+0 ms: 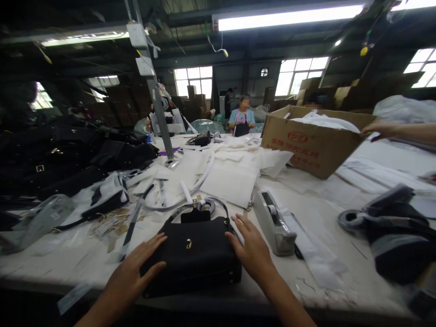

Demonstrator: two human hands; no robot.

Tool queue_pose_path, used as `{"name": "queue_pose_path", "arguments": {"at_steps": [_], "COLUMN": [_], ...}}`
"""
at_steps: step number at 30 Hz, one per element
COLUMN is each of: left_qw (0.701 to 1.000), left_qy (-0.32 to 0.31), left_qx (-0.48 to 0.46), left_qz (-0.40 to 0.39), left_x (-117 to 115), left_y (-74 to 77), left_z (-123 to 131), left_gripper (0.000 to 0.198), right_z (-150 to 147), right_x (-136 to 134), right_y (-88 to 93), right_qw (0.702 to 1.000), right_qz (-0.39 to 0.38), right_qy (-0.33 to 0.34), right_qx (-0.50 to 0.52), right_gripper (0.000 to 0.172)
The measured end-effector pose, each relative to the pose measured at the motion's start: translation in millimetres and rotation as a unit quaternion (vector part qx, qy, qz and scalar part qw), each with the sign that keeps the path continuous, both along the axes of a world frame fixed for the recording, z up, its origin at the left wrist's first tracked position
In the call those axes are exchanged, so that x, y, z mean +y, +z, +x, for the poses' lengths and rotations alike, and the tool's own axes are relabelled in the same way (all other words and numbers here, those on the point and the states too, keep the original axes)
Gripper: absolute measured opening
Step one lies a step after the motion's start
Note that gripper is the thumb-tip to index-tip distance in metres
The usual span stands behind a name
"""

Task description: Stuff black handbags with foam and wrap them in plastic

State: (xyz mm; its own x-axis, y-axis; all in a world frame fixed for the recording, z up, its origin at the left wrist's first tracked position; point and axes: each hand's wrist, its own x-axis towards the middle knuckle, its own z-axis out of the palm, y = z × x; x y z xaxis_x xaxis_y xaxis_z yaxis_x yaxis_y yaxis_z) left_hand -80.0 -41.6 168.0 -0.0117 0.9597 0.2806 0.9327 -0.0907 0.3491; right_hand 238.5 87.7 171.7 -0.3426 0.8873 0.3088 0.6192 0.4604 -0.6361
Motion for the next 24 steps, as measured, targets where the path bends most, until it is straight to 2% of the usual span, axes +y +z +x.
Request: {"name": "queue_pose_path", "arguments": {"at_steps": [2, 4, 6, 9, 13, 15, 18, 21, 24], "left_qw": [0.995, 0.987, 0.982, 0.981, 0.976, 0.973, 0.962, 0.951, 0.954], "left_qy": [-0.073, -0.116, -0.128, -0.135, -0.157, -0.160, -0.169, -0.172, -0.168], "left_qx": [0.063, 0.109, 0.131, 0.131, 0.143, 0.166, 0.215, 0.244, 0.230], "left_qz": [-0.010, -0.023, -0.035, -0.053, -0.050, -0.029, 0.026, 0.080, 0.091], "left_x": [-1, 0, 2, 3, 1, 0, -1, -2, -9], "left_y": [1.9, 4.3, 5.7, 5.5, -3.4, -15.2, -41.4, -65.6, -72.8], "left_z": [4, 8, 12, 14, 12, 10, 7, 3, 1], "left_gripper": [0.077, 0.099, 0.111, 0.110, 0.093, 0.086, 0.078, 0.066, 0.064], "right_z": [-7, -17, -27, -36, -38, -38, -36, -30, -22], "right_x": [-14, -23, -27, -26, -25, -27, -29, -31, -35], "right_y": [12.8, 20.4, 22.0, 18.6, 8.5, -3.0, -30.8, -58.1, -66.9], "right_qw": [0.991, 0.968, 0.949, 0.943, 0.938, 0.937, 0.936, 0.929, 0.928], "right_qz": [0.048, 0.057, 0.054, 0.046, 0.054, 0.076, 0.126, 0.166, 0.154], "right_qy": [0.113, 0.224, 0.275, 0.276, 0.267, 0.259, 0.240, 0.239, 0.251], "right_qx": [-0.045, -0.097, -0.142, -0.181, -0.214, -0.221, -0.223, -0.229, -0.230], "right_gripper": [0.056, 0.077, 0.097, 0.106, 0.100, 0.093, 0.079, 0.076, 0.080]}}
